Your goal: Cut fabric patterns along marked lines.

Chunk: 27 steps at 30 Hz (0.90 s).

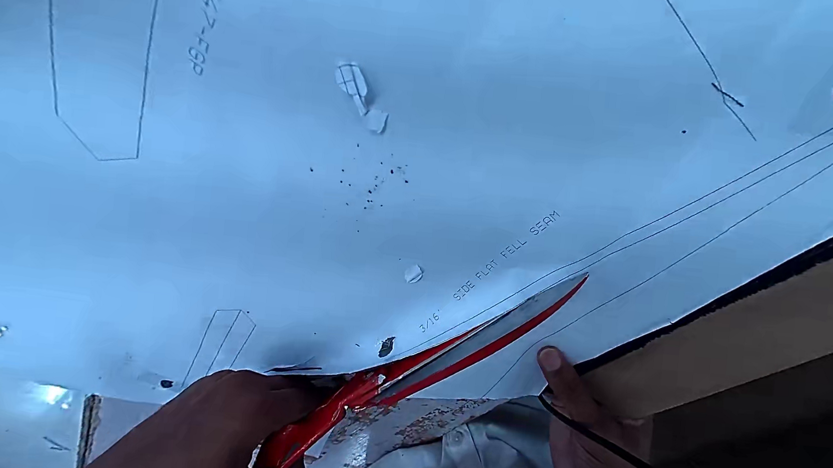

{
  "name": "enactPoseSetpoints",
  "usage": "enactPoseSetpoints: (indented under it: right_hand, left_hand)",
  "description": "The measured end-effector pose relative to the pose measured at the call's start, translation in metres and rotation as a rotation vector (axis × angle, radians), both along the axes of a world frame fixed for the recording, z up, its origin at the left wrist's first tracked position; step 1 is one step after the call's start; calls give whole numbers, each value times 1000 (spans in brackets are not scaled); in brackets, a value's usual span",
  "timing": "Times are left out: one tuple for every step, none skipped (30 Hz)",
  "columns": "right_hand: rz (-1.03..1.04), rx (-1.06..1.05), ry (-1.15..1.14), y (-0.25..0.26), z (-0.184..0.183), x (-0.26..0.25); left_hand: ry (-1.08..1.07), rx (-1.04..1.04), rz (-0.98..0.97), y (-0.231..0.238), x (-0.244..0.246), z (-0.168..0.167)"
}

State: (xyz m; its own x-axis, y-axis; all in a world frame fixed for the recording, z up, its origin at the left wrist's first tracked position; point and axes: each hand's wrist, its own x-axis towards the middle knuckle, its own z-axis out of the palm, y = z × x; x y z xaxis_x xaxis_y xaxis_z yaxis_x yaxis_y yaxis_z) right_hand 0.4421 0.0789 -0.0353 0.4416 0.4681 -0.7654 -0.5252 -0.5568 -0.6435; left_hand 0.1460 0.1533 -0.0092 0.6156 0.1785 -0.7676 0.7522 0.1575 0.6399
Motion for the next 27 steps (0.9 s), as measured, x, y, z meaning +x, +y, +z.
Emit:
enactPoseSetpoints:
  right_hand:
    - [7, 0, -1, 0, 0, 0]
    - [12, 0, -3, 0, 0, 0]
    - [14, 0, -3, -1, -1, 0]
    - [16, 2, 1, -1, -1, 0]
    - [22, 0, 2, -1, 0, 1]
    - [18, -1, 1, -1, 0, 1]
    - [12, -1, 1, -1, 0, 0]
    - [12, -1, 4, -1, 0, 0]
    - [11, -2, 5, -1, 0, 0]
    - [12, -1, 4, -1, 0, 0]
    - [20, 5, 6, -1, 0, 0]
    - [19, 11, 4, -2, 0, 0]
    - [24, 15, 3, -2, 0, 0]
    - [40, 19, 4, -2, 0, 1]
    - [48, 28, 3, -3, -1, 0]
    - [58, 37, 2, -3, -1, 0]
    - [70, 46, 0, -3, -2, 1]
    - [81, 50, 1, -4, -2, 2]
    - [88, 53, 5, -4, -2, 2]
    - [86, 57, 10, -4, -2, 2]
    - [85, 67, 16, -4, -2, 1]
    - [80, 77, 20, -4, -2, 1]
    - [79, 83, 22, -4, -2, 1]
    - [80, 87, 24, -4, -2, 1]
    - [84, 85, 20, -4, -2, 1]
    - [88, 84, 17, -4, -2, 1]
    - [93, 83, 16, -4, -2, 2]
  left_hand:
    - [-1, 5, 1, 0, 0, 0]
    - [0, 4, 1, 1, 0, 0]
    - [6, -4, -6, 2, 0, 0]
    - [12, -15, -12, 3, 1, 0]
    - [21, -34, -14, 5, 2, 1]
    - [30, -43, -16, 5, 2, 1]
    - [33, -46, -18, 5, 2, 1]
    - [34, -47, -18, 6, 2, 1]
    - [36, -52, -19, 6, 2, 1]
    - [36, -56, -18, 7, 3, 1]
    - [35, -54, -20, 8, 3, 1]
    - [34, -52, -22, 8, 4, 1]
    - [33, -53, -24, 9, 4, 1]
    - [34, -56, -23, 9, 4, 1]
    - [34, -60, -20, 9, 3, 1]
    - [35, -71, -19, 9, 2, 1]
    - [41, -80, -18, 9, 2, 1]
    - [44, -86, -17, 9, 2, 1]
    - [45, -95, -20, 9, 1, 0]
    - [46, -100, -23, 9, 1, 1]
    - [45, -102, -27, 10, 1, 0]
    - [44, -108, -32, 11, 1, 0]
    - [42, -107, -34, 11, 0, 0]
    - [38, -105, -33, 10, 0, 0]
    - [39, -104, -29, 10, -1, -1]
    - [40, -106, -21, 9, -1, -1]
    - [41, -108, -17, 9, -1, -1]
